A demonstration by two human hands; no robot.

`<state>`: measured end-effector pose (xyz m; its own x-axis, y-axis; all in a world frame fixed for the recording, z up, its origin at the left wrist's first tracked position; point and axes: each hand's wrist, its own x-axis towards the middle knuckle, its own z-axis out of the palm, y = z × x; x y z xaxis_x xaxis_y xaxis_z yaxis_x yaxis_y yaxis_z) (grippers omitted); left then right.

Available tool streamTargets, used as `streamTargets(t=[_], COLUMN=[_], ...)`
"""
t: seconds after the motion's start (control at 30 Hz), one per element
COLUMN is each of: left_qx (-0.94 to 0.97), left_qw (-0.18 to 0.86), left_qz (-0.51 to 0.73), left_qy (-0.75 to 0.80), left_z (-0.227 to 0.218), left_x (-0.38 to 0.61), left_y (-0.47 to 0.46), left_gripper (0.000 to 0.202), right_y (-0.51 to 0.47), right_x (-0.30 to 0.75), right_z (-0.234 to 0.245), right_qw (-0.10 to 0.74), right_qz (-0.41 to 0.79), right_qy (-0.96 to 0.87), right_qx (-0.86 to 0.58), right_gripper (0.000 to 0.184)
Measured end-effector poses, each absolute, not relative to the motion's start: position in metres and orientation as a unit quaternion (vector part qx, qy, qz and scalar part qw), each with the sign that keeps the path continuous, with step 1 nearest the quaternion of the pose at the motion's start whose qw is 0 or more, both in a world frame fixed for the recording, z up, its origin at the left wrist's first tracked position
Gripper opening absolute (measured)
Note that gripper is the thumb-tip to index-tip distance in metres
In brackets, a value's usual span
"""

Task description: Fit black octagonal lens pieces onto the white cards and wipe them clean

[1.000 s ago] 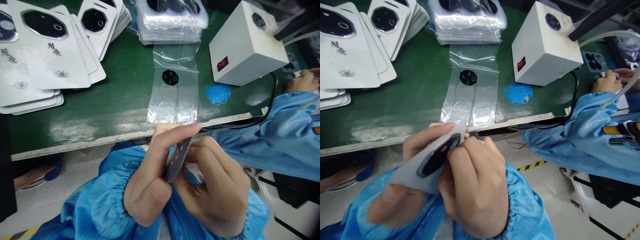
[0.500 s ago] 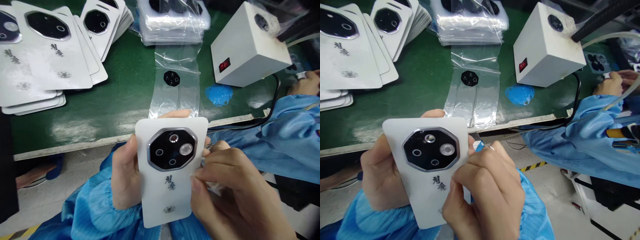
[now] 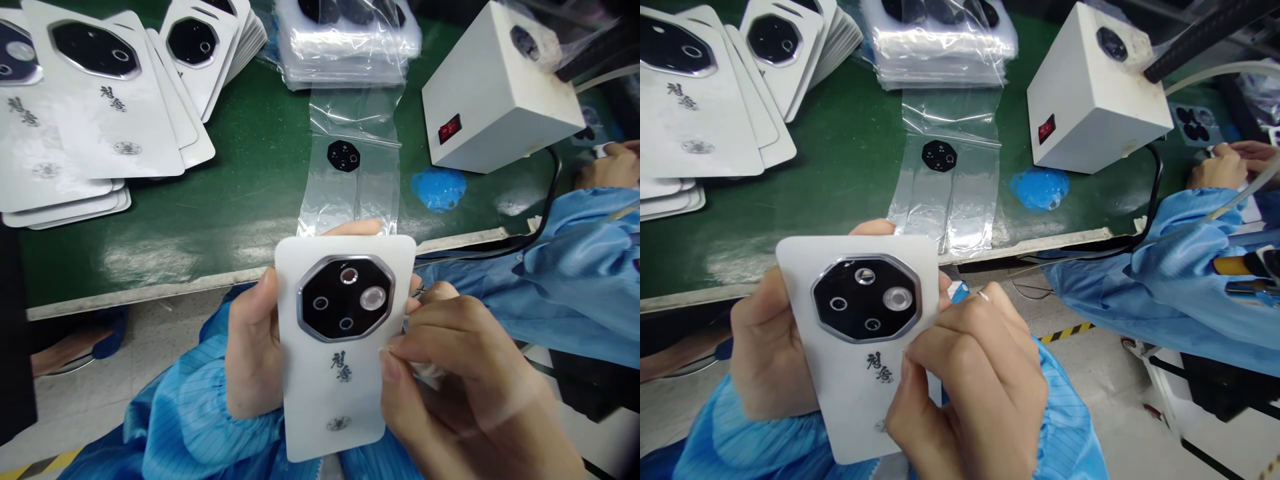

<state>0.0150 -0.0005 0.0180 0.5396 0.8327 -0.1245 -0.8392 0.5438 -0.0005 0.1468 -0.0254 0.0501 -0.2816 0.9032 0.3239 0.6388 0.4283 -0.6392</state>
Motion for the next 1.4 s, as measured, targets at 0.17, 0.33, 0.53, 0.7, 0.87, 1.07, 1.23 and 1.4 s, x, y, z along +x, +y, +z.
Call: streamTargets(t=[0.17, 0.33, 0.53, 0.7, 0.87, 1.07, 1.23, 1.4], left_qx=[-0.007, -0.007, -0.01, 0.003, 0.017, 0.021, -0.008, -0.02], left_qw=[0.886, 0.886, 0.868, 0.88, 0.879, 0.883, 0.887, 0.887], left_qz=[0.459, 0.461, 0.495, 0.473, 0.476, 0.467, 0.456, 0.457], left_qy=[0.073, 0.058, 0.046, 0.038, 0.005, 0.048, 0.077, 0.067], left_z=[0.015, 0.013, 0.013, 0.01, 0.006, 0.006, 0.01, 0.009], left_x=[0.012, 0.013, 0.018, 0.016, 0.014, 0.014, 0.015, 0.017], left_y=[-0.001, -0.002, -0.003, -0.003, -0.002, 0.0, 0.003, 0.005], left_gripper=[0.047, 0.048, 0.048, 0.05, 0.05, 0.047, 0.046, 0.044], right_y=[-0.025, -0.023, -0.024, -0.023, -0.023, -0.021, -0.02, -0.018], right_x=[0.148, 0.149, 0.141, 0.145, 0.147, 0.146, 0.145, 0.144], right_z=[0.049, 0.045, 0.04, 0.04, 0.041, 0.041, 0.04, 0.037], right_qw=[0.337, 0.345, 0.414, 0.373, 0.371, 0.381, 0.384, 0.383], right_qz=[0.196, 0.187, 0.179, 0.171, 0.17, 0.163, 0.169, 0.172], right_qy=[-0.779, -0.788, -0.734, -0.769, -0.768, -0.773, -0.762, -0.756], right_qx=[-0.491, -0.474, -0.507, -0.489, -0.493, -0.481, -0.493, -0.502], right_gripper=[0.016, 0.022, 0.019, 0.02, 0.022, 0.022, 0.022, 0.022])
